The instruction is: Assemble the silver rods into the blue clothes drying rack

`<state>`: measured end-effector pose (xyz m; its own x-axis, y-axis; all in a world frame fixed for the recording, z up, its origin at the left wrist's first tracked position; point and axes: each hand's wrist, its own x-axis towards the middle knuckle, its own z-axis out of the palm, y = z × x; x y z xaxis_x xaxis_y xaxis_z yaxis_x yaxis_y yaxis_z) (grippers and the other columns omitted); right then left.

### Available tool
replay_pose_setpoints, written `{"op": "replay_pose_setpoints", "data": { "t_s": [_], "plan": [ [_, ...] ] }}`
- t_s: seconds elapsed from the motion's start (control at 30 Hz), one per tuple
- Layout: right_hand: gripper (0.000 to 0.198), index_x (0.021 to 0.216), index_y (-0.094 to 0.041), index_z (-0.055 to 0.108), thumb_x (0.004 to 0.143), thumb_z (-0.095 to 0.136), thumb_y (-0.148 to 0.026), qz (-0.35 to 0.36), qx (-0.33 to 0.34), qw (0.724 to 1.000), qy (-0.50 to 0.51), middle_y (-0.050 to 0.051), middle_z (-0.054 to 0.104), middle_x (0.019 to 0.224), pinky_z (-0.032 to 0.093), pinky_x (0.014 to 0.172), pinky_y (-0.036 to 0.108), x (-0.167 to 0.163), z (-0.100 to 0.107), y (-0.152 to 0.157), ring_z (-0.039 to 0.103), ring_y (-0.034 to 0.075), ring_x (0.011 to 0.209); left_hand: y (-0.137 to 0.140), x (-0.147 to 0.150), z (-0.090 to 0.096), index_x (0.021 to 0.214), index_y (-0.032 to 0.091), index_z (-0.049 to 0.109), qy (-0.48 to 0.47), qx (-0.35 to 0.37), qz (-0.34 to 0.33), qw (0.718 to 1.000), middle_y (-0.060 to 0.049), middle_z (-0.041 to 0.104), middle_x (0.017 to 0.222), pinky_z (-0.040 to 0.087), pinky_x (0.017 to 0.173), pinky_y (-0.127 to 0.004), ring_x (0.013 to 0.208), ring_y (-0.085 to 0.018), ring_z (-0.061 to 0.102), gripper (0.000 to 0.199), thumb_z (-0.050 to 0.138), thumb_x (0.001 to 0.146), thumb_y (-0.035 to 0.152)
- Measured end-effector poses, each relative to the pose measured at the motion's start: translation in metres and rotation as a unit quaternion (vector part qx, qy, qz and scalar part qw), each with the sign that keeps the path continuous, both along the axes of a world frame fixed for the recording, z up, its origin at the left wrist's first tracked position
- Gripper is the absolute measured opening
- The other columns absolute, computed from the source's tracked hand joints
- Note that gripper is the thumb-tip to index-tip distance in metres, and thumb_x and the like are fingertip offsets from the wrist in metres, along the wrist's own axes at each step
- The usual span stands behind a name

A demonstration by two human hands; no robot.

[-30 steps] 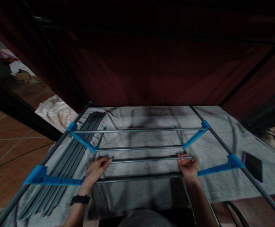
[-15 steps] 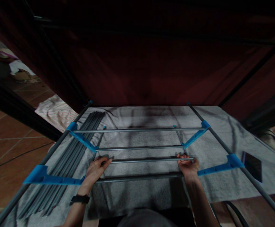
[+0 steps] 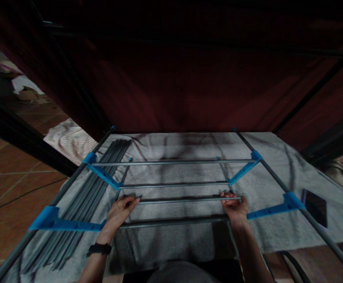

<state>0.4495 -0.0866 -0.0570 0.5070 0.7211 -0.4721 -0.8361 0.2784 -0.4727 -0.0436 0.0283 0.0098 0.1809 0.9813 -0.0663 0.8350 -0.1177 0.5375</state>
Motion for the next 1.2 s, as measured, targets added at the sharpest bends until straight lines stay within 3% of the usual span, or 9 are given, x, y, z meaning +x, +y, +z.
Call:
{"op": "replay_pose_setpoints", "data": {
  "t_s": [0.33, 0.87, 1.2],
  "plan": [
    [0.035, 0.074, -0.023, 0.051, 0.092, 0.033, -0.046, -0.029, -0.038, 0.996, 0.069, 0.000, 0.057, 0.064, 0.060, 0.062, 0.036, -0.004, 0.012, 0.002, 0.059, 0.015, 0.059, 0.000, -0.001, -0.003, 0.088, 0.025, 0.073, 0.030, -0.006, -0.002, 1.000, -0.004, 0.072, 0.092, 0.050, 0.087, -0.034, 0.094, -0.024, 0.066, 0.047, 0.047, 0.087, 0.065],
    [0.030, 0.073, -0.023, 0.051, 0.084, 0.048, -0.050, -0.007, -0.021, 0.999, 0.033, -0.003, 0.054, 0.064, 0.058, 0.062, 0.030, -0.003, 0.007, 0.000, 0.059, 0.013, 0.060, -0.001, 0.003, 0.005, 0.090, 0.027, 0.076, 0.005, 0.008, 0.003, 1.000, -0.004, 0.075, 0.096, 0.052, 0.088, -0.033, 0.097, -0.024, 0.068, 0.044, 0.052, 0.084, 0.063],
    [0.039, 0.074, -0.021, 0.053, 0.095, 0.038, -0.049, -0.032, -0.024, 0.998, 0.043, -0.002, 0.057, 0.064, 0.060, 0.067, 0.032, -0.005, 0.010, 0.002, 0.060, 0.012, 0.061, -0.003, 0.001, 0.004, 0.092, 0.026, 0.077, 0.027, -0.006, -0.010, 1.000, -0.004, 0.075, 0.092, 0.051, 0.087, -0.033, 0.095, -0.023, 0.068, 0.046, 0.049, 0.088, 0.063]
  ]
}}
